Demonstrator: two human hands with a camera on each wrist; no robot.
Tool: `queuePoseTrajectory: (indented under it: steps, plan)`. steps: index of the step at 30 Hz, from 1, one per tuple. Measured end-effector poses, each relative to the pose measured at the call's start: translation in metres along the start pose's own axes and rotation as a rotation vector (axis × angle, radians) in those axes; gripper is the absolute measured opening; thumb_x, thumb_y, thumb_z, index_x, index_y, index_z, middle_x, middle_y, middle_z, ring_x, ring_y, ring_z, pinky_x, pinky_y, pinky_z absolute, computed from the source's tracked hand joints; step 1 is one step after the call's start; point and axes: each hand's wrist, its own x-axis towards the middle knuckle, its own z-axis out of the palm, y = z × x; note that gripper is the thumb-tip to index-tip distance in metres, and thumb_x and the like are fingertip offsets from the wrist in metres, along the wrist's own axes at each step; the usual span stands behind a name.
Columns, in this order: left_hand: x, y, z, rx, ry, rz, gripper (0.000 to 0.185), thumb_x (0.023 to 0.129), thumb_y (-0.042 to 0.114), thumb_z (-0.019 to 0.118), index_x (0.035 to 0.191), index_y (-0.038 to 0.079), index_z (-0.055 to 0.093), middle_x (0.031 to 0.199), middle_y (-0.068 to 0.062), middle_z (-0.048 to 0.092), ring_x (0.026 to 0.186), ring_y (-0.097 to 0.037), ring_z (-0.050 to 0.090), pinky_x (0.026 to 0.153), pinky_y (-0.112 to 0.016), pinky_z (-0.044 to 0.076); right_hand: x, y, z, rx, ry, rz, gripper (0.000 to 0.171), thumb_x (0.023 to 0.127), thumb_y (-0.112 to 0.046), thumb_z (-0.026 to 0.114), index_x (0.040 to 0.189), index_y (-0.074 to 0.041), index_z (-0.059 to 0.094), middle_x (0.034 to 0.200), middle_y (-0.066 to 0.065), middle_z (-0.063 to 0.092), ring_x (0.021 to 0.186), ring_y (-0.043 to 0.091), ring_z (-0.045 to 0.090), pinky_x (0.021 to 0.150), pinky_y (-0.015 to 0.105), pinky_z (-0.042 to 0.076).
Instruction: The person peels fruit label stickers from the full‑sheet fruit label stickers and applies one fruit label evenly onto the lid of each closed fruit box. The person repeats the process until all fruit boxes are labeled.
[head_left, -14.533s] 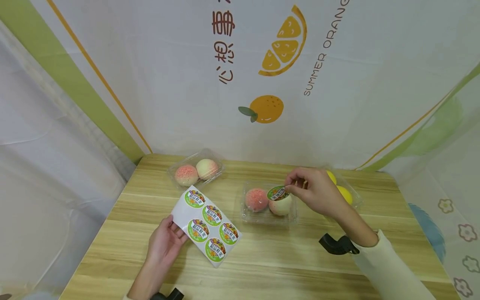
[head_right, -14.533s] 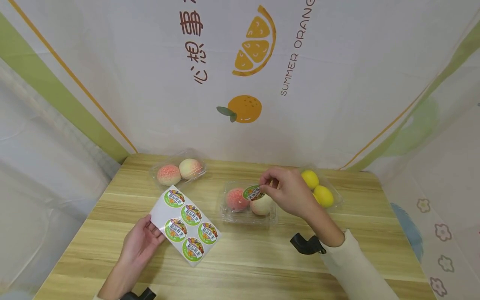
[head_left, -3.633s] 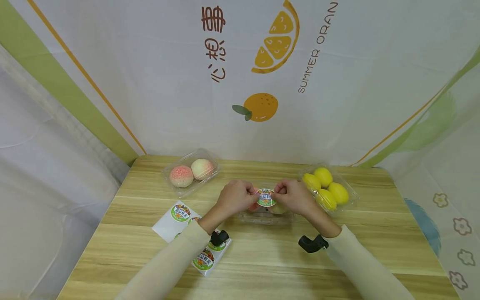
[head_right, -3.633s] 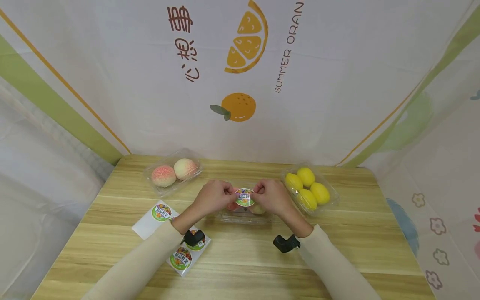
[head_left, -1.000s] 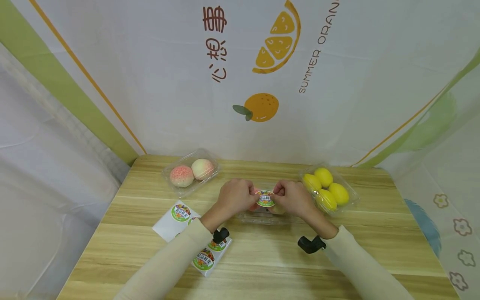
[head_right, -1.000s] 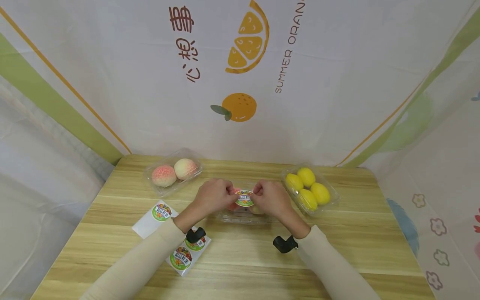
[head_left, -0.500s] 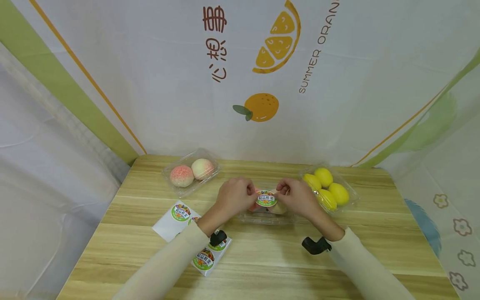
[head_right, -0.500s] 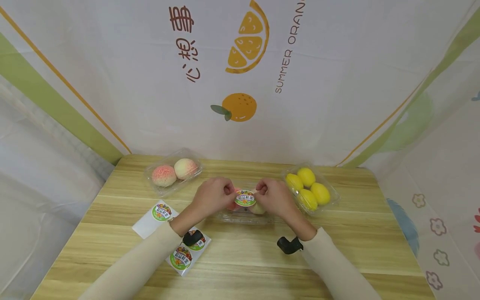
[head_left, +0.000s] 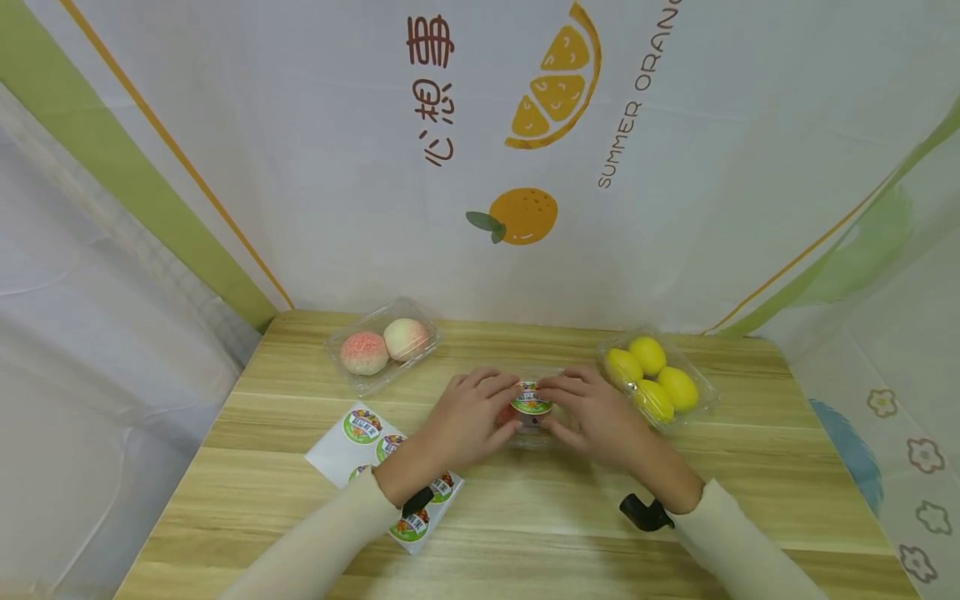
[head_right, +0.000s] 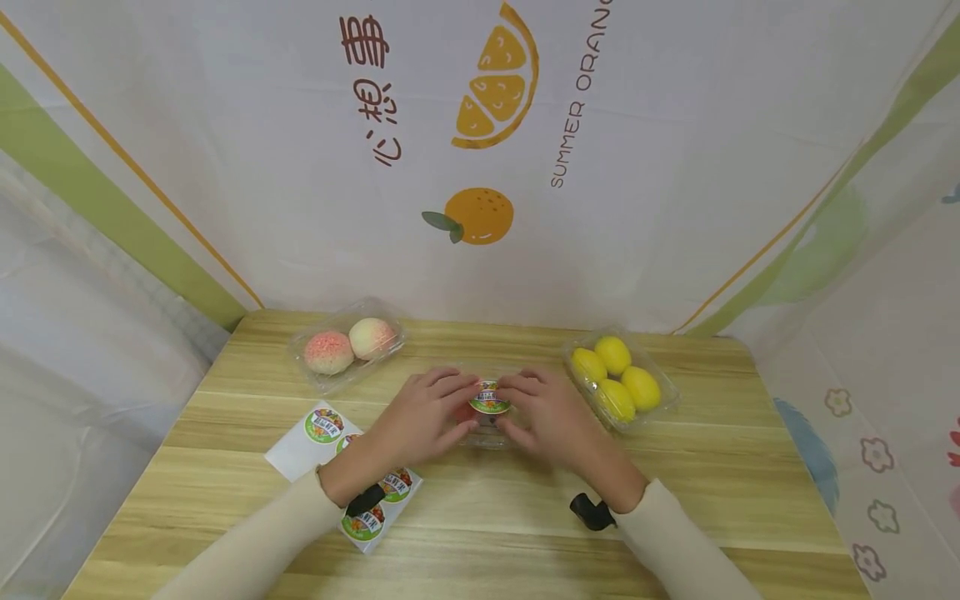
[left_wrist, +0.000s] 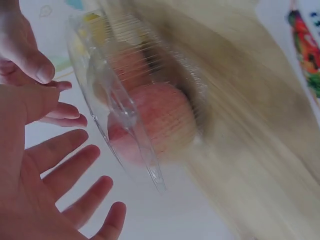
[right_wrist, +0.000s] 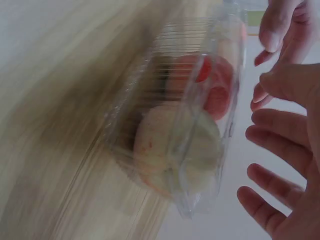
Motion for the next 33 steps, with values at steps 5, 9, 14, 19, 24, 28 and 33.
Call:
queuePoseTrajectory:
  steps: [5,9,14,19,24,28,33]
  plan:
    - [-0.008,0.000,0.002,0.099,-0.033,0.070,0.053,0.106,0.044,0.073,0.147,0.011,0.070,0.155,-0.006,0.063,0.146,-0.035,0.054,0.110,-0.056,0.050,-0.005,0.001,0.006,-0.089,0.034,-0.154,0.046,0.092,-0.027,0.089,0.131,-0.005,0.079,0.138,0.009,0.075,0.128,0.043,0.064,0.108,0.059,0.053]
    - [-0.010,0.000,0.003,0.126,-0.060,0.091,0.056,0.108,0.048,0.069,0.151,0.012,0.068,0.159,-0.005,0.061,0.149,-0.036,0.052,0.112,-0.055,0.049,-0.008,0.003,0.009,-0.116,0.031,-0.183,0.048,0.092,-0.029,0.088,0.135,-0.008,0.079,0.143,0.008,0.073,0.135,0.044,0.061,0.110,0.061,0.052]
    - [-0.012,0.001,0.003,0.136,-0.070,0.100,0.054,0.108,0.050,0.068,0.149,0.015,0.070,0.160,-0.003,0.060,0.150,-0.035,0.051,0.112,-0.054,0.049,-0.010,0.004,0.011,-0.128,0.023,-0.182,0.048,0.094,-0.031,0.088,0.136,-0.010,0.079,0.146,0.008,0.071,0.139,0.045,0.059,0.111,0.062,0.051]
    - [-0.014,-0.001,0.003,0.136,-0.070,0.093,0.050,0.109,0.051,0.067,0.144,0.016,0.074,0.159,-0.002,0.061,0.150,-0.035,0.050,0.112,-0.055,0.049,-0.013,0.006,0.010,-0.126,0.020,-0.176,0.043,0.094,-0.029,0.088,0.132,-0.010,0.080,0.144,0.009,0.072,0.139,0.045,0.060,0.114,0.059,0.049]
    - [-0.016,-0.004,0.003,0.119,-0.070,0.071,0.050,0.109,0.050,0.067,0.145,0.015,0.072,0.158,-0.004,0.061,0.150,-0.037,0.050,0.112,-0.056,0.048,-0.017,0.009,0.009,-0.123,0.033,-0.151,0.042,0.093,-0.029,0.088,0.130,-0.009,0.081,0.143,0.009,0.072,0.137,0.045,0.061,0.112,0.060,0.051]
    - [-0.019,-0.007,0.003,0.103,-0.054,0.048,0.050,0.107,0.046,0.071,0.145,0.014,0.072,0.157,-0.007,0.062,0.148,-0.040,0.052,0.111,-0.058,0.049,-0.020,0.011,0.009,-0.109,0.057,-0.130,0.043,0.090,-0.028,0.091,0.128,-0.008,0.082,0.141,0.008,0.074,0.133,0.045,0.064,0.106,0.062,0.055]
    - [-0.024,-0.011,0.004,0.071,-0.025,0.016,0.047,0.105,0.041,0.075,0.143,0.014,0.071,0.156,-0.013,0.060,0.146,-0.041,0.053,0.112,-0.059,0.048,-0.026,0.013,0.008,-0.060,0.082,-0.073,0.042,0.088,-0.024,0.092,0.125,-0.006,0.081,0.135,0.011,0.075,0.128,0.044,0.066,0.103,0.064,0.056]
